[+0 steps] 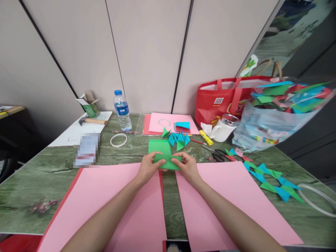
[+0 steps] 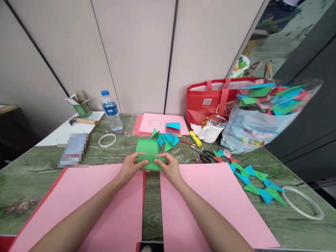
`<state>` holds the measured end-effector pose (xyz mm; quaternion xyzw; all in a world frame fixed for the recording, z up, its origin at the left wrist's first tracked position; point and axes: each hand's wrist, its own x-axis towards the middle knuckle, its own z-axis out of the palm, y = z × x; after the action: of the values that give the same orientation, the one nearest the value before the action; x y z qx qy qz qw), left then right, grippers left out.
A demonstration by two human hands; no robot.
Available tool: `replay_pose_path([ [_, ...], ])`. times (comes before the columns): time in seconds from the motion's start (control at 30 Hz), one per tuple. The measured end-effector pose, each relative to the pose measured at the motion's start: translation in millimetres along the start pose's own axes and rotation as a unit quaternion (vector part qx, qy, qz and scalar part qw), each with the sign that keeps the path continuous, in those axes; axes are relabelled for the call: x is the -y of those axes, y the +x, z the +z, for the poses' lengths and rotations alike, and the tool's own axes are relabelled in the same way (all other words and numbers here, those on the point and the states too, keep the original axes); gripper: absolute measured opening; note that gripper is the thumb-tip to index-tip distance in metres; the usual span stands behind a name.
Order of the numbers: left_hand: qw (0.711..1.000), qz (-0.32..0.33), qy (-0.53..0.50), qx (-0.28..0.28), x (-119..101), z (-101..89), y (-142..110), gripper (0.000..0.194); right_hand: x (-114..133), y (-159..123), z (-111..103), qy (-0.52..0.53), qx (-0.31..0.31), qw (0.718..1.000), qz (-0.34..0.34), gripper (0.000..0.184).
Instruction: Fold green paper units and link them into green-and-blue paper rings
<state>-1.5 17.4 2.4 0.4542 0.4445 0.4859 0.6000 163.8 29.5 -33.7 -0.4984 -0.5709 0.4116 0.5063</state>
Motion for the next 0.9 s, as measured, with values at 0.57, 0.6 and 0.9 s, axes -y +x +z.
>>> replay_pose_path([
  [0.57,1.0,-0.005,-0.002,0.002,-1.8,0.4,-1.4,0.037,1.7,-0.2,0.1,-0.028,-0.016,0.999,-0.022,0.028],
  [0.6,1.0,-0.007,-0.003,0.0,-2.0,0.6,-1.4,0.036,1.5,-0.2,0.2,-0.026,-0.014,0.999,-0.02,0.028],
  [0.9,1.0,-0.006,-0.007,0.002,-1.4,-0.2,-1.1,0.038,2.1,0.0,-0.4,-0.027,-0.006,1.0,-0.014,0.031],
])
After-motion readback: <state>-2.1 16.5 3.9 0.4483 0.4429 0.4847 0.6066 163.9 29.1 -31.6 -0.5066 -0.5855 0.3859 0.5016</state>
